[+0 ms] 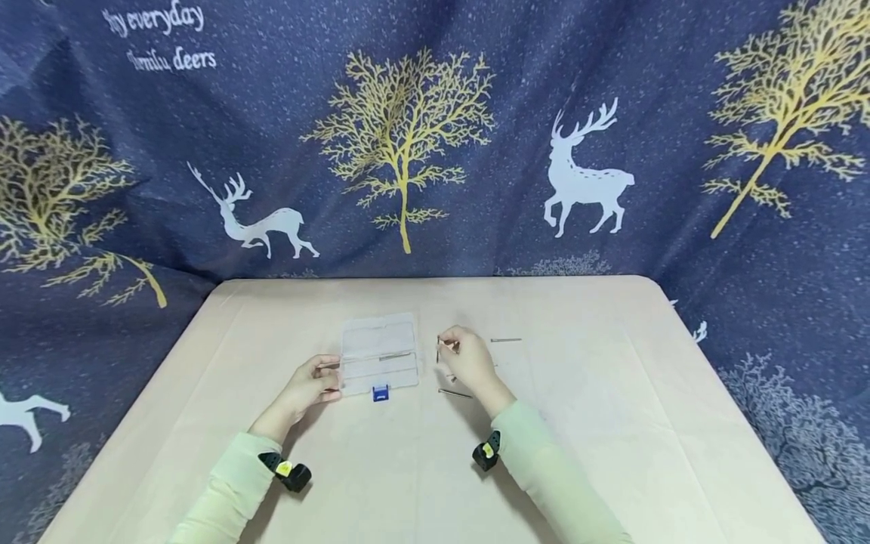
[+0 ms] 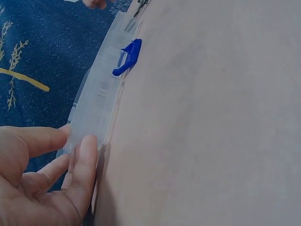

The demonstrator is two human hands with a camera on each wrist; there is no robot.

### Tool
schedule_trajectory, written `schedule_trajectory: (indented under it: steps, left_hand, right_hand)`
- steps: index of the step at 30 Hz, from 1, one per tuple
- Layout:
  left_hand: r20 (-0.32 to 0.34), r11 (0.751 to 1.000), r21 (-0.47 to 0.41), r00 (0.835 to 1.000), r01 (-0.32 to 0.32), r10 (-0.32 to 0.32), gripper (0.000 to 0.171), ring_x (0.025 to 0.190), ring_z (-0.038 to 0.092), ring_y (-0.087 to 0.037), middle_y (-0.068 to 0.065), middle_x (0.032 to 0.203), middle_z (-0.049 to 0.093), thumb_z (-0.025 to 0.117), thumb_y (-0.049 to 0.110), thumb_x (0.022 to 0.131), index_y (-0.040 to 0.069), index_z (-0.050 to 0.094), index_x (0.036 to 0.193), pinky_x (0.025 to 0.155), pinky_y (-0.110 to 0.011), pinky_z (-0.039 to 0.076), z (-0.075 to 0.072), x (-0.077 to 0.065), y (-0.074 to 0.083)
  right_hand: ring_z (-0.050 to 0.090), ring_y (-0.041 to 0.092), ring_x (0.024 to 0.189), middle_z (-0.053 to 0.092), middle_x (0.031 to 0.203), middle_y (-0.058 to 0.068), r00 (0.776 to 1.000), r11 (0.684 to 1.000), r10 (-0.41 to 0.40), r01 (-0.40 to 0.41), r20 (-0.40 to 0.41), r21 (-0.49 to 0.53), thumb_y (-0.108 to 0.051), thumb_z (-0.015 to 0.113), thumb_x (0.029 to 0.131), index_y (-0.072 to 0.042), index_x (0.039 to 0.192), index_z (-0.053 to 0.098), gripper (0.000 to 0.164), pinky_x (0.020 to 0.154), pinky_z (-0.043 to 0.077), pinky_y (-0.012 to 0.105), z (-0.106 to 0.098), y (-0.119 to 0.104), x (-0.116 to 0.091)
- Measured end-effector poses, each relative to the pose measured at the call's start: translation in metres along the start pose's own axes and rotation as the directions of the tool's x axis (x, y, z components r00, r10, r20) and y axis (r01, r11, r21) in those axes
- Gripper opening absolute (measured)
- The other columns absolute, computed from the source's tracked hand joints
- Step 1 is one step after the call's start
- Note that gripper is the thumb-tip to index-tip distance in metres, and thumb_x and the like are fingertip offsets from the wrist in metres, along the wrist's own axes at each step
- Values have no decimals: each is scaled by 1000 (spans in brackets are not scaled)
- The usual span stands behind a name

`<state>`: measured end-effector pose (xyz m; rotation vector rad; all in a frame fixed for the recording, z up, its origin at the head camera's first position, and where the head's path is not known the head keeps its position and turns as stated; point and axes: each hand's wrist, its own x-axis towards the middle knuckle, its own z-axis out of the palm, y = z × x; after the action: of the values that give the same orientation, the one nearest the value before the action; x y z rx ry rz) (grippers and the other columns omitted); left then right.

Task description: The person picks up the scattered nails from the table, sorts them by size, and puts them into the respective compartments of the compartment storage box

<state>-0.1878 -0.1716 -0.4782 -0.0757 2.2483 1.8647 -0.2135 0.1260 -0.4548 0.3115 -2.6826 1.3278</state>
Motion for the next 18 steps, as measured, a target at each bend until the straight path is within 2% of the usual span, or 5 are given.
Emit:
schedule_trajectory:
  steps: [8,12,18]
  left_hand:
    - [-31,997,12,996,78,-78,48,76,59,-13,-16,101,57,49,-7,86,-9,41,133,67,-19,59,1,5,-3]
    - [-32,996,-1,995,93,-93,47,73,57,-12,-13,98,55,49,-8,86,-8,41,133,64,-17,57,2,5,-4]
    - [-42,996,9,995,86,-85,47,73,58,-13,-17,102,57,49,-7,85,-8,42,132,63,-17,57,1,6,-7]
  right_hand:
    - [62,24,83,66,97,15,996,996,-1,8,85,-94,-3,64,82,4,102,65,20,77,58,37,-4,7,-14]
    - [62,23,82,65,94,13,992,990,6,12,126,-142,-5,66,81,3,100,66,20,78,58,38,-7,11,-22]
    - [62,27,89,66,94,12,985,979,12,23,173,-200,-5,68,80,0,94,67,15,86,55,44,-11,16,-34]
